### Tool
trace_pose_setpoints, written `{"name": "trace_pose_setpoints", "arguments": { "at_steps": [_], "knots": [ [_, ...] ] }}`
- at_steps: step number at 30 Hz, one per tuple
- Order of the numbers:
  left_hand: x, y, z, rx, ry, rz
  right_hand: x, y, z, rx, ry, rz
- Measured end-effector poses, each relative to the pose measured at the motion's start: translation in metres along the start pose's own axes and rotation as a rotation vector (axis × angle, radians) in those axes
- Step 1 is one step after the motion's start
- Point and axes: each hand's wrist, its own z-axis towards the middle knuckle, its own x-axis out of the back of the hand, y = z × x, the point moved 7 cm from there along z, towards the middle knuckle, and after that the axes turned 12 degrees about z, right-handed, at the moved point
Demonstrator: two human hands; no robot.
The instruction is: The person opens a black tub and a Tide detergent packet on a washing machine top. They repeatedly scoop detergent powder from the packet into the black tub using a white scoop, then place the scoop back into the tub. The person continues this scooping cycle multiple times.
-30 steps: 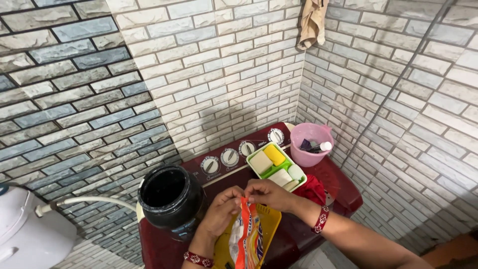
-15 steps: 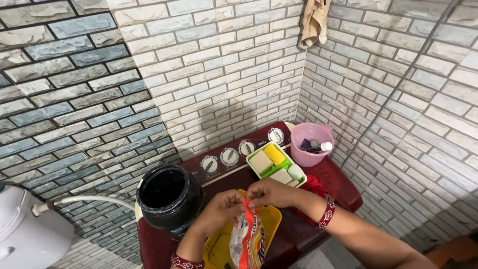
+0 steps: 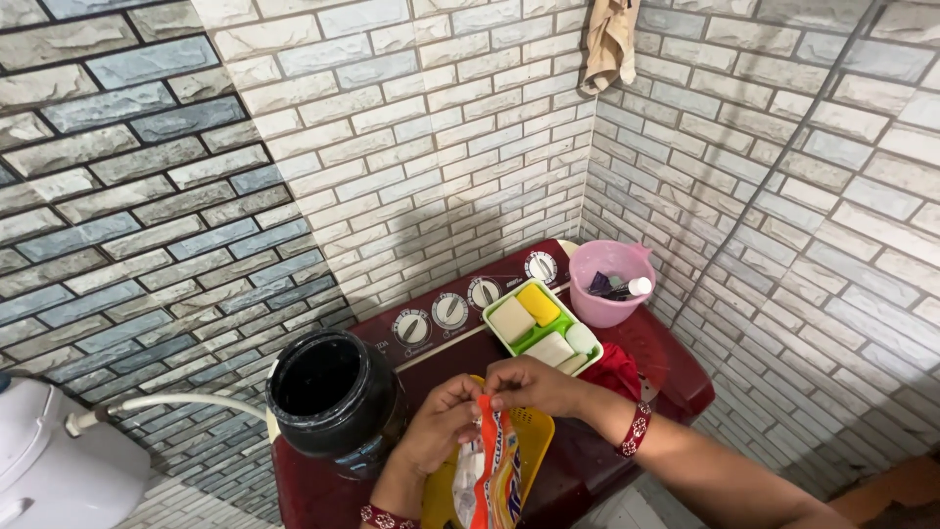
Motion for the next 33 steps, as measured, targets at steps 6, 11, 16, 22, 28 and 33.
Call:
{"name": "trace_pose_setpoints", "arguments": {
  "at_steps": [6, 11, 16, 22, 28, 33],
  "knots": [
    [-0.003, -0.020, -0.001, -0.158, -0.056, -0.274, -0.011, 0.011, 0.001, 0.024, 0.020, 0.251],
    [0.012, 0.007, -0.004, 0.031, 0.055, 0.228, -0.002, 0.014, 0.005, -0.152, 0.023, 0.130],
    [-0.001, 0.033, -0.016, 0.126, -0.011, 0.627, 0.001, 0.008, 0.006, -0.129, -0.045, -0.440],
    [-0.002, 0.033, -0.019, 0.119, 0.124, 0.607, -0.007, 0.024, 0.002, -0.218, 0.058, -0.097],
    [0.000, 0.032, -0.016, 0.053, 0.215, 0.899, -0.028, 0.023, -0.006, -0.247, 0.079, 0.194],
    [-0.001, -0.003, -0.006, 0.171, 0.237, 0.306, -0.028, 0.041, 0.002, -0.174, 0.138, 0.371]
  ]
}}
